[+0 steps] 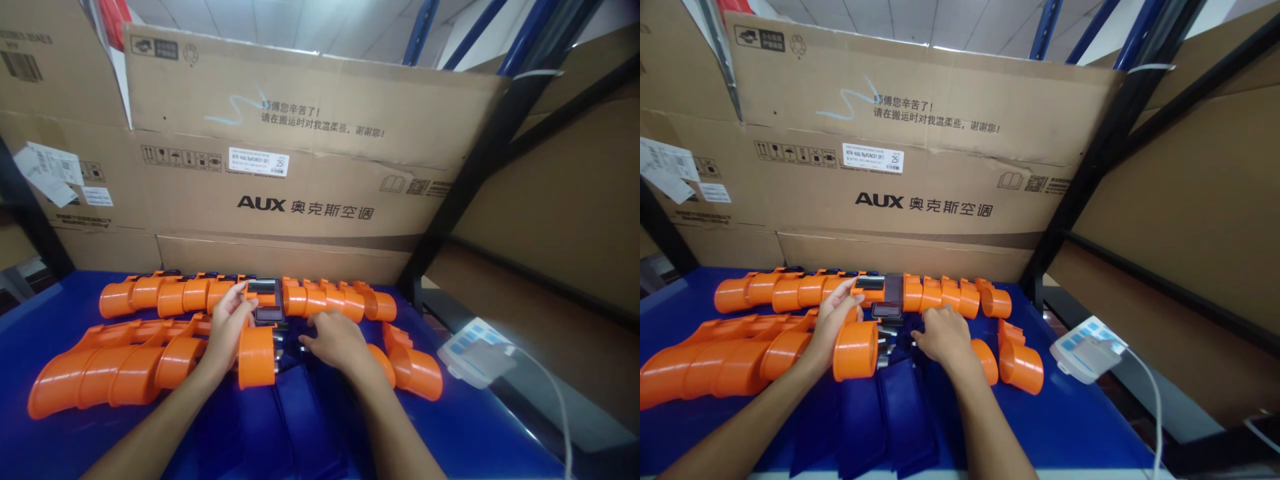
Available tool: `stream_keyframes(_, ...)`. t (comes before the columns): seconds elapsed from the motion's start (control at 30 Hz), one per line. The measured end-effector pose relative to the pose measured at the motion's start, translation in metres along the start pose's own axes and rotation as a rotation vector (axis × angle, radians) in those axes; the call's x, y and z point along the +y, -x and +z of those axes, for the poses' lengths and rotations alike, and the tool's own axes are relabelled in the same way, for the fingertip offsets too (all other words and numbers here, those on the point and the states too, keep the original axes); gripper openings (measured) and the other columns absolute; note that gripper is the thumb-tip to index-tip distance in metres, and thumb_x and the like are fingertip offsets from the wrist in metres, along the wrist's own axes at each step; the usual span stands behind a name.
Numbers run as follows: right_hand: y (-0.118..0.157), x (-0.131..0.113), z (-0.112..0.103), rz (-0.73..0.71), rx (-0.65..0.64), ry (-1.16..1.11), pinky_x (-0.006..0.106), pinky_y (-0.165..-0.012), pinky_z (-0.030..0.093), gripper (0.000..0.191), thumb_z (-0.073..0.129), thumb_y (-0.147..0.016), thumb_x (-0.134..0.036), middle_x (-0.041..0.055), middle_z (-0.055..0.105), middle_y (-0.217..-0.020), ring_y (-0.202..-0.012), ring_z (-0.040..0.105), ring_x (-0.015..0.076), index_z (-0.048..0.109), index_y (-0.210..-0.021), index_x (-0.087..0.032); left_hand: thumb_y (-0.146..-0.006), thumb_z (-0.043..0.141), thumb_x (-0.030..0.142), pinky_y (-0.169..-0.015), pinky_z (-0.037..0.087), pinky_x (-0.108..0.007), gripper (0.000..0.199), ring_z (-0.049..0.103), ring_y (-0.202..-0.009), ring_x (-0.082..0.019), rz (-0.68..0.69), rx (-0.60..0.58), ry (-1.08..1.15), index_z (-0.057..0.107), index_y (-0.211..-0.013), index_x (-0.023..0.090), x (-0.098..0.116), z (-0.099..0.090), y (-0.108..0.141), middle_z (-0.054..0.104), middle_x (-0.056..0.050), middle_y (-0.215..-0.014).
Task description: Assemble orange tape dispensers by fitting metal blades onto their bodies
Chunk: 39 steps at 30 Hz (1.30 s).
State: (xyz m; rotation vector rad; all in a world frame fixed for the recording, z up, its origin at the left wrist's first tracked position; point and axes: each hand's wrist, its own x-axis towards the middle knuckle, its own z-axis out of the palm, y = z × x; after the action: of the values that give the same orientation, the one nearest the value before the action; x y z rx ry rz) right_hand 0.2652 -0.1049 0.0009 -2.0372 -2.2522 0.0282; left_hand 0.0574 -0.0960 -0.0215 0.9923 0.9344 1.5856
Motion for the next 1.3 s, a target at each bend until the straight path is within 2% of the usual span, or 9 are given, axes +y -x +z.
stream_keyframes(0.23, -0.004, 0.004, 0.006, -0.002, -0.037, -0.005, 0.039, -0.079, 0.047, 0.034, 0.07, -0.086, -0.046, 0.0126, 0.076, -0.112, -0.107, 0.069, 0.0334, 0.074, -0.112, -0.023, -0.075, 0.076, 0.039, -0.055, 0.039, -0.022, 0.058, 0.049, -0.053, -0.011, -0.014, 0.019, 0.001, 0.061, -0.126, 0.016, -0.005, -0.002, -0.002, 0.057, 0.005, -0.06)
stream_keyframes(0.37, -0.004, 0.004, 0.008, -0.005, -0.046, -0.049, 0.036, -0.076, 0.046, 0.029, 0.071, -0.086, -0.042, 0.0107, 0.076, -0.111, -0.105, 0.07, 0.0317, 0.073, -0.11, -0.025, -0.077, 0.076, 0.04, -0.055, 0.039, -0.022, 0.053, 0.049, -0.053, -0.01, 0.006, 0.002, -0.012, 0.063, -0.122, 0.017, -0.008, -0.004, -0.002, 0.056, 0.006, -0.06)
stream_keyframes(0.67, -0.001, 0.001, 0.006, -0.064, -0.029, -0.192, 0.031, -0.074, 0.044, 0.026, 0.072, -0.086, -0.031, 0.0072, 0.076, -0.107, -0.097, 0.07, 0.0257, 0.071, -0.111, -0.025, -0.074, 0.078, 0.037, -0.053, 0.041, -0.023, 0.052, 0.051, -0.053, -0.009, 0.013, -0.01, 0.011, 0.064, -0.121, 0.018, -0.01, -0.003, -0.004, 0.065, 0.001, -0.079)
stream_keyframes(0.83, -0.002, -0.001, 0.002, -0.153, 0.044, -0.378, 0.03, -0.077, 0.047, 0.016, 0.067, -0.088, -0.025, 0.0059, 0.076, -0.102, -0.093, 0.07, 0.0234, 0.073, -0.103, -0.023, -0.074, 0.076, 0.031, -0.052, 0.041, -0.023, 0.053, 0.051, -0.052, -0.009, 0.021, -0.037, 0.004, 0.063, -0.124, 0.019, -0.018, -0.004, -0.005, 0.065, 0.001, -0.082)
stream_keyframes(1.0, -0.007, -0.003, 0.005, -0.169, 0.192, -0.714, 0.033, -0.068, 0.052, 0.025, 0.058, -0.094, -0.032, 0.0036, 0.075, -0.083, -0.068, 0.068, 0.0214, 0.068, -0.114, -0.021, -0.073, 0.073, 0.026, -0.053, 0.043, -0.024, 0.052, 0.053, -0.051, -0.009, 0.022, -0.062, -0.004, 0.062, -0.123, 0.019, -0.018, -0.004, -0.003, 0.067, 0.0, -0.084)
stream_keyframes(1.03, -0.009, -0.004, 0.007, -0.176, 0.214, -0.782, 0.034, -0.069, 0.054, 0.026, 0.057, -0.094, -0.032, 0.0044, 0.076, -0.087, -0.07, 0.069, 0.0216, 0.068, -0.116, -0.021, -0.072, 0.073, 0.026, -0.053, 0.043, -0.024, 0.052, 0.053, -0.051, -0.009, 0.019, -0.062, 0.003, 0.062, -0.122, 0.019, -0.017, -0.003, -0.002, 0.067, 0.0, -0.084)
stream_keyframes(1.17, -0.013, -0.009, 0.012, -0.271, 0.309, -1.02, 0.036, -0.09, 0.056, 0.035, 0.061, -0.091, -0.026, 0.0087, 0.074, -0.118, -0.103, 0.071, 0.0231, 0.063, -0.125, -0.022, -0.072, 0.075, 0.027, -0.052, 0.042, -0.023, 0.051, 0.053, -0.051, -0.009, 0.016, -0.058, 0.019, 0.063, -0.121, 0.02, -0.016, -0.001, -0.001, 0.067, 0.001, -0.082)
stream_keyframes(1.23, -0.014, -0.011, 0.013, -0.284, 0.325, -1.131, 0.036, -0.089, 0.057, 0.036, 0.064, -0.09, -0.027, 0.0086, 0.074, -0.113, -0.101, 0.071, 0.0226, 0.062, -0.125, -0.022, -0.073, 0.076, 0.029, -0.051, 0.042, -0.023, 0.05, 0.053, -0.05, -0.008, 0.016, -0.06, 0.006, 0.063, -0.121, 0.02, -0.018, -0.001, -0.002, 0.067, 0.0, -0.083)
stream_keyframes(1.3, -0.014, -0.013, 0.012, -0.277, 0.337, -1.182, 0.036, -0.087, 0.057, 0.029, 0.066, -0.089, -0.03, 0.0079, 0.075, -0.105, -0.095, 0.071, 0.0227, 0.066, -0.117, -0.021, -0.074, 0.078, 0.032, -0.051, 0.043, -0.023, 0.05, 0.053, -0.049, -0.009, 0.009, -0.081, -0.01, 0.063, -0.121, 0.02, -0.02, -0.001, -0.002, 0.068, 0.0, -0.083)
